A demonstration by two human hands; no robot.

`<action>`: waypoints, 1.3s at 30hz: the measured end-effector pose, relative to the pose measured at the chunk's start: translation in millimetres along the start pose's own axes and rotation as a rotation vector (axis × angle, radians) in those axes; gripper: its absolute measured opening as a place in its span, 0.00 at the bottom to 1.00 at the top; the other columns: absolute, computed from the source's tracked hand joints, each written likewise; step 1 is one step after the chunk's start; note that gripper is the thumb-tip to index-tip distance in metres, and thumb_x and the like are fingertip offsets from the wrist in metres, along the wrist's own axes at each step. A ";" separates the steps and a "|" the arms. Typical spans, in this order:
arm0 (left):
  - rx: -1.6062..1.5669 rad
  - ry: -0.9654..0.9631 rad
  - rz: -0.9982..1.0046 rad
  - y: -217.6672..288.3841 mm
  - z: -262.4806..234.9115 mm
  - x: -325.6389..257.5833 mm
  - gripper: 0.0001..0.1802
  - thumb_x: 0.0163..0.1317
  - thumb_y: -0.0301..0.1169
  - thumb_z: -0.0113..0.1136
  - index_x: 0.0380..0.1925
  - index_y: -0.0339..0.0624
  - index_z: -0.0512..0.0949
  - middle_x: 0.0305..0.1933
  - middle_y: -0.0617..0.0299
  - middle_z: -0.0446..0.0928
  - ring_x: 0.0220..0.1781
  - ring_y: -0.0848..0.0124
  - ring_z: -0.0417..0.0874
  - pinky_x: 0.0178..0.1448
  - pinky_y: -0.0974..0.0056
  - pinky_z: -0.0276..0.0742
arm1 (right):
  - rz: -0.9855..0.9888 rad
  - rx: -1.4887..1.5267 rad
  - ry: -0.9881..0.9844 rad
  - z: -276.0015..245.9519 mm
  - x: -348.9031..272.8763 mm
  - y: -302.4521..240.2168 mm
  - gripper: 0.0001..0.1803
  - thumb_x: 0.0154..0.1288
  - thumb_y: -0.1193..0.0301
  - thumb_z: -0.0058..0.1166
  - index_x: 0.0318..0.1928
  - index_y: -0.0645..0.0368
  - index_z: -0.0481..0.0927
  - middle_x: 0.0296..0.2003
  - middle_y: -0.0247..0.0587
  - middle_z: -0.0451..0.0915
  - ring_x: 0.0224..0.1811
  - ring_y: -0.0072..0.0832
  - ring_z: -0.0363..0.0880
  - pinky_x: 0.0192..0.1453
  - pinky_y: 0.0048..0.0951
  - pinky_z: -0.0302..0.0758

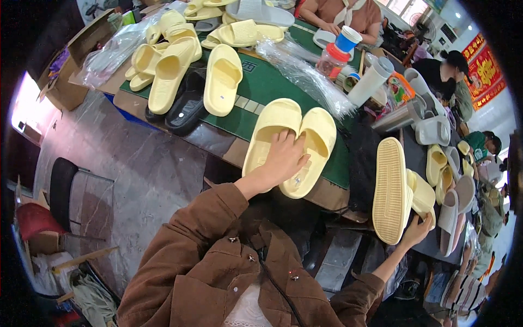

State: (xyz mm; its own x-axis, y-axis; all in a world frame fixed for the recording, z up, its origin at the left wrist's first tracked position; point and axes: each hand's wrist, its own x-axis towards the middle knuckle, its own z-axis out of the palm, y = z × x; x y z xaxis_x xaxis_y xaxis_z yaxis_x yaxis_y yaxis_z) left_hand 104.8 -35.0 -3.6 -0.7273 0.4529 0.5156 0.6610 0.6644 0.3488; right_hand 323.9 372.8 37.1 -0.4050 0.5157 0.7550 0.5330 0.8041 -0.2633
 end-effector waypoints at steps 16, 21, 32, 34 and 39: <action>0.276 0.383 -0.125 -164.6 -161.3 100.4 0.19 0.56 0.39 0.55 0.44 0.41 0.79 0.34 0.46 0.77 0.41 0.50 0.76 0.46 0.50 0.71 | 0.086 0.129 -0.046 1.4 -1.7 10.1 0.22 0.54 0.78 0.55 0.53 0.64 0.72 0.48 0.47 0.74 0.49 0.44 0.73 0.53 0.38 0.70; 0.324 0.466 -0.257 -258.1 -198.6 119.6 0.24 0.56 0.42 0.56 0.50 0.41 0.77 0.45 0.38 0.74 0.50 0.46 0.74 0.57 0.50 0.69 | 0.038 0.085 -0.036 -0.3 0.8 -4.0 0.22 0.54 0.78 0.55 0.52 0.63 0.72 0.48 0.47 0.74 0.50 0.44 0.73 0.53 0.38 0.70; 0.309 0.174 -0.549 -298.2 -212.3 106.3 0.37 0.54 0.56 0.58 0.59 0.46 0.71 0.57 0.37 0.67 0.62 0.49 0.69 0.63 0.54 0.67 | 0.038 0.014 -0.038 -2.3 -0.1 -0.6 0.23 0.55 0.78 0.54 0.53 0.64 0.71 0.49 0.49 0.73 0.51 0.45 0.73 0.53 0.39 0.70; 0.336 0.193 -0.605 -295.4 -212.8 103.6 0.38 0.54 0.59 0.56 0.59 0.46 0.71 0.58 0.39 0.67 0.62 0.50 0.69 0.62 0.53 0.67 | 0.063 0.019 -0.084 -3.0 0.8 -0.3 0.23 0.55 0.78 0.54 0.54 0.64 0.71 0.50 0.49 0.73 0.52 0.45 0.73 0.54 0.38 0.70; 0.509 0.189 -0.628 -293.5 -225.7 93.8 0.39 0.55 0.64 0.50 0.60 0.50 0.71 0.59 0.45 0.67 0.63 0.52 0.69 0.62 0.53 0.68 | 0.027 0.047 -0.098 2.9 2.0 15.0 0.24 0.56 0.78 0.53 0.55 0.65 0.71 0.49 0.50 0.73 0.52 0.45 0.72 0.54 0.38 0.70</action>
State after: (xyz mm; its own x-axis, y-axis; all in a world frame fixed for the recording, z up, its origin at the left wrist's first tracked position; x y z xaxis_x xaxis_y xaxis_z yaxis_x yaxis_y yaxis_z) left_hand -115.8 -321.7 119.0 -0.8601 -0.1696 0.4811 -0.0552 0.9685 0.2427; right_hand 328.9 386.8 32.9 -0.4629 0.5616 0.6858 0.5102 0.8015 -0.3120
